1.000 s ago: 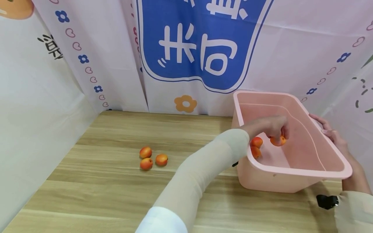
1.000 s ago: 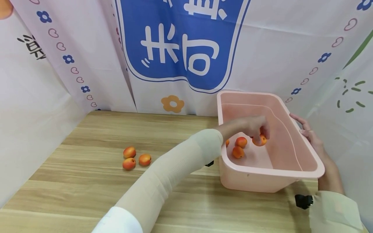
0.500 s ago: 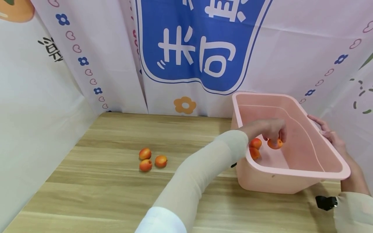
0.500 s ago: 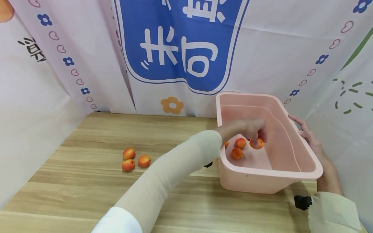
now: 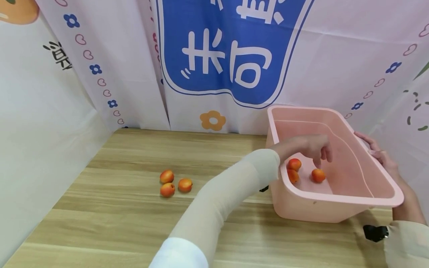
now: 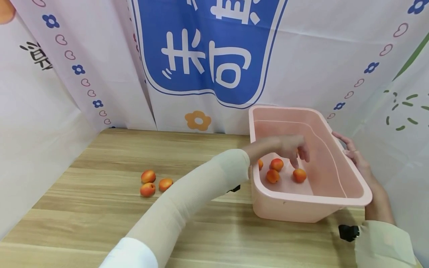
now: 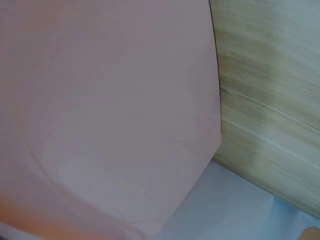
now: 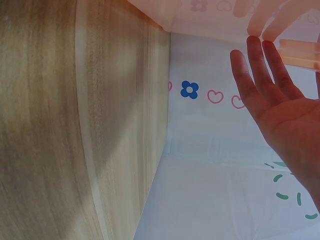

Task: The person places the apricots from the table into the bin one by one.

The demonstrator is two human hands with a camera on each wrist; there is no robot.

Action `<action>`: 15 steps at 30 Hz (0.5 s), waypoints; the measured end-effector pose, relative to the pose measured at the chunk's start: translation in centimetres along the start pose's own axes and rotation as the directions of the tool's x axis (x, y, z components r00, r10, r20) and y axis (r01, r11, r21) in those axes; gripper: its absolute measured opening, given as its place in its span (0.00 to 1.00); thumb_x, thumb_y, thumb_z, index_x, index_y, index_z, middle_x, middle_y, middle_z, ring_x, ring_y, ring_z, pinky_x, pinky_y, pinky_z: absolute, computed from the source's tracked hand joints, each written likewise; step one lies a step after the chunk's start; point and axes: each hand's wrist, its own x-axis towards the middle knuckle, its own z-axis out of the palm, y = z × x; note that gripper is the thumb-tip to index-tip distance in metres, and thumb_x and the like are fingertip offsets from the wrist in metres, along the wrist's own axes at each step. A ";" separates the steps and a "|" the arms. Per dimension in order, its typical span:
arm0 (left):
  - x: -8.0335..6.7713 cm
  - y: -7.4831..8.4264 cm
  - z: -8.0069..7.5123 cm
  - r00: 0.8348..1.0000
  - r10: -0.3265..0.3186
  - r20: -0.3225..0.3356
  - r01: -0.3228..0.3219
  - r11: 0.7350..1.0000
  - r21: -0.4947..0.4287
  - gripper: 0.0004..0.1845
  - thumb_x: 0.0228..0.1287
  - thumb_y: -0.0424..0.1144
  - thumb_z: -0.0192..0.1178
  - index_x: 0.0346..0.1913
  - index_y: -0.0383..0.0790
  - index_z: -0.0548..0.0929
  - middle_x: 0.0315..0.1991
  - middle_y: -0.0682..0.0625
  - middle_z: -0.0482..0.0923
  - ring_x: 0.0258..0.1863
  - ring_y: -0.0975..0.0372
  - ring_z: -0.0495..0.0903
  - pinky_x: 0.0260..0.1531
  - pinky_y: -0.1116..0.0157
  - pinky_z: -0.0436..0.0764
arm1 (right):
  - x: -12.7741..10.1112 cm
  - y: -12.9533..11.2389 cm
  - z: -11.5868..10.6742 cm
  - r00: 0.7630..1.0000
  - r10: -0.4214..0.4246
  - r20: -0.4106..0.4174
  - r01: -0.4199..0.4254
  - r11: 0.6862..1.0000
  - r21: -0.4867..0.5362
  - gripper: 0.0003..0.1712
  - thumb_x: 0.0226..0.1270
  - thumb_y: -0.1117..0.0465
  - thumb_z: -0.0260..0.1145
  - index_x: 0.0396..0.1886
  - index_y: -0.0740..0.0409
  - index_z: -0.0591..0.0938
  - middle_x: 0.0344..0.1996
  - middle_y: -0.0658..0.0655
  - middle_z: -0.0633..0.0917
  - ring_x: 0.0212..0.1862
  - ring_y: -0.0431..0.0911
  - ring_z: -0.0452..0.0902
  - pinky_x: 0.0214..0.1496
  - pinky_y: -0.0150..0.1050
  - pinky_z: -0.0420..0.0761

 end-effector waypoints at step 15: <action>-5.9 -2.5 -3.1 0.949 0.301 -0.095 -0.312 0.942 -0.127 0.21 0.66 0.26 0.68 0.62 0.31 0.83 0.56 0.44 0.85 0.55 0.62 0.80 0.51 0.78 0.78 | 0.2 0.2 -0.4 0.998 -0.003 0.061 -0.008 0.982 0.188 0.50 0.67 0.74 0.07 0.78 0.59 0.64 0.68 0.56 0.75 0.59 0.45 0.78 0.52 0.32 0.83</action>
